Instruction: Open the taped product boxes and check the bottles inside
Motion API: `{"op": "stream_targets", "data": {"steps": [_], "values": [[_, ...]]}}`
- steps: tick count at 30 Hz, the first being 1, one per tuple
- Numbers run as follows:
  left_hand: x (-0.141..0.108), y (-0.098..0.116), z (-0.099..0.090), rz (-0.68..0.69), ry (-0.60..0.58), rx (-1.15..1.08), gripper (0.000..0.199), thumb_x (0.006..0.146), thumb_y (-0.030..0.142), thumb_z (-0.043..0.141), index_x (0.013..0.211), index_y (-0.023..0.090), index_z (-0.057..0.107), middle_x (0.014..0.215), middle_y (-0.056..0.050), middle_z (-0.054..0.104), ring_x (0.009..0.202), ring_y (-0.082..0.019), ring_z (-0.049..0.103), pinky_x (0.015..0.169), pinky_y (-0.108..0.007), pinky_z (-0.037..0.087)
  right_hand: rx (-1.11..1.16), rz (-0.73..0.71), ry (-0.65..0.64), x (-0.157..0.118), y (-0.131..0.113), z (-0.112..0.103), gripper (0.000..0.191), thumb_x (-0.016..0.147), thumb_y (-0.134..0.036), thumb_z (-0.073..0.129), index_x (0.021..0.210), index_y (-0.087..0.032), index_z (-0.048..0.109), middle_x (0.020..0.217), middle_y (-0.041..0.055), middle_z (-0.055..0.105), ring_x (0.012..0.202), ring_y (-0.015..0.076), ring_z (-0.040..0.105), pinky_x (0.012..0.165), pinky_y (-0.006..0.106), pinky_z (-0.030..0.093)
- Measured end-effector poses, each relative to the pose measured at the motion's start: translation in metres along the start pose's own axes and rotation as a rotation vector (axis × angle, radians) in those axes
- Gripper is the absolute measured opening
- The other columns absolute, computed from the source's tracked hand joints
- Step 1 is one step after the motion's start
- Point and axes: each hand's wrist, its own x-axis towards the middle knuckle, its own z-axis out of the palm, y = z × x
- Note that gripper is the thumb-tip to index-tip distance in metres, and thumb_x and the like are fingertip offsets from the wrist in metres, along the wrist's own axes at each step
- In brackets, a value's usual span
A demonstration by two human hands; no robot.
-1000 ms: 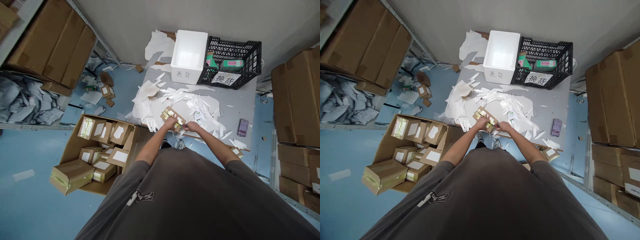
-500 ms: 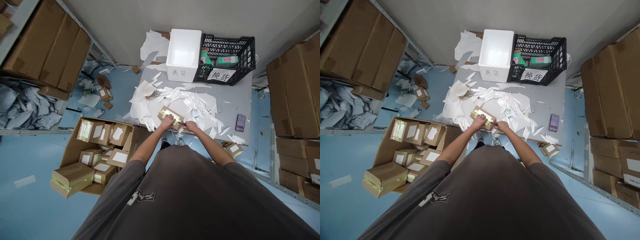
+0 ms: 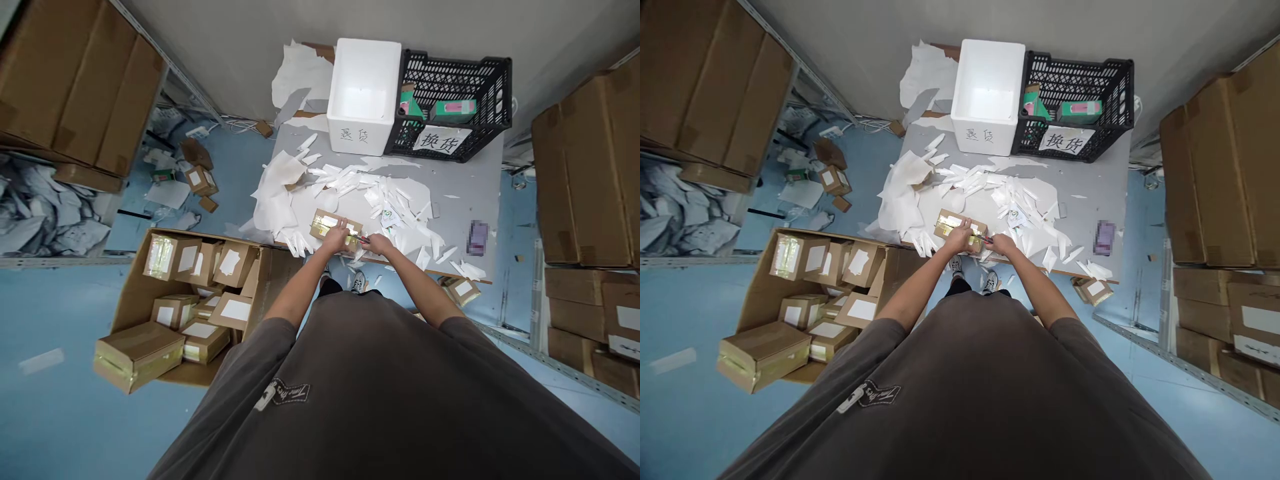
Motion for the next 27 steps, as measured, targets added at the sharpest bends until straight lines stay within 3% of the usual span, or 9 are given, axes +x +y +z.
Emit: {"op": "stream_targets", "data": {"steps": [3, 9, 15, 20, 23, 27], "values": [[0.003, 0.0, 0.001, 0.012, 0.002, -0.009, 0.059, 0.056, 0.037, 0.107, 0.105, 0.019, 0.079, 0.178, -0.018, 0.04, 0.165, -0.046, 0.035, 0.126, -0.05, 0.049, -0.066, -0.016, 0.029, 0.002, 0.005, -0.002, 0.04, 0.105, -0.05, 0.067, 0.116, -0.013, 0.081, 0.111, 0.0188, 0.082, 0.096, 0.0284, 0.079, 0.068, 0.027, 0.048], [0.002, 0.0, -0.001, 0.052, -0.048, -0.003, 0.056, 0.057, 0.03, 0.104, 0.106, 0.015, 0.08, 0.177, -0.021, 0.04, 0.168, -0.045, 0.031, 0.132, -0.05, 0.042, -0.178, -0.066, 0.017, 0.003, 0.006, -0.009, 0.042, 0.104, -0.052, 0.069, 0.119, -0.015, 0.081, 0.12, 0.0209, 0.081, 0.11, 0.032, 0.077, 0.077, 0.029, 0.05], [0.004, -0.009, -0.002, 0.075, -0.048, -0.01, 0.055, 0.058, 0.032, 0.103, 0.105, 0.015, 0.081, 0.177, -0.023, 0.04, 0.167, -0.045, 0.031, 0.133, -0.051, 0.04, -0.125, -0.056, 0.008, -0.001, 0.012, -0.001, 0.041, 0.105, -0.051, 0.066, 0.117, -0.014, 0.08, 0.117, 0.0192, 0.081, 0.105, 0.0307, 0.077, 0.071, 0.028, 0.045], [0.006, -0.015, -0.004, 0.084, -0.032, -0.003, 0.066, 0.056, 0.036, 0.105, 0.113, 0.015, 0.08, 0.175, -0.022, 0.043, 0.165, -0.045, 0.035, 0.132, -0.052, 0.04, -0.074, -0.008, -0.029, -0.02, 0.033, 0.014, 0.039, 0.106, -0.05, 0.063, 0.111, -0.015, 0.08, 0.111, 0.0172, 0.081, 0.099, 0.0284, 0.077, 0.067, 0.027, 0.042], [0.004, -0.014, -0.007, 0.096, -0.038, 0.01, 0.066, 0.058, 0.038, 0.105, 0.115, 0.017, 0.079, 0.174, -0.021, 0.045, 0.165, -0.044, 0.037, 0.132, -0.054, 0.04, 0.007, 0.067, 0.034, -0.031, 0.041, 0.021, 0.042, 0.108, -0.052, 0.057, 0.114, -0.017, 0.079, 0.111, 0.0152, 0.082, 0.099, 0.0274, 0.077, 0.066, 0.027, 0.042], [-0.005, -0.005, -0.007, 0.042, -0.022, 0.052, 0.058, 0.065, 0.035, 0.102, 0.116, 0.02, 0.079, 0.176, -0.019, 0.043, 0.165, -0.044, 0.036, 0.133, -0.063, 0.034, 0.08, 0.071, 0.093, -0.028, 0.033, 0.02, 0.042, 0.109, -0.052, 0.054, 0.119, -0.018, 0.078, 0.116, 0.014, 0.082, 0.103, 0.0274, 0.076, 0.066, 0.028, 0.043]]}}
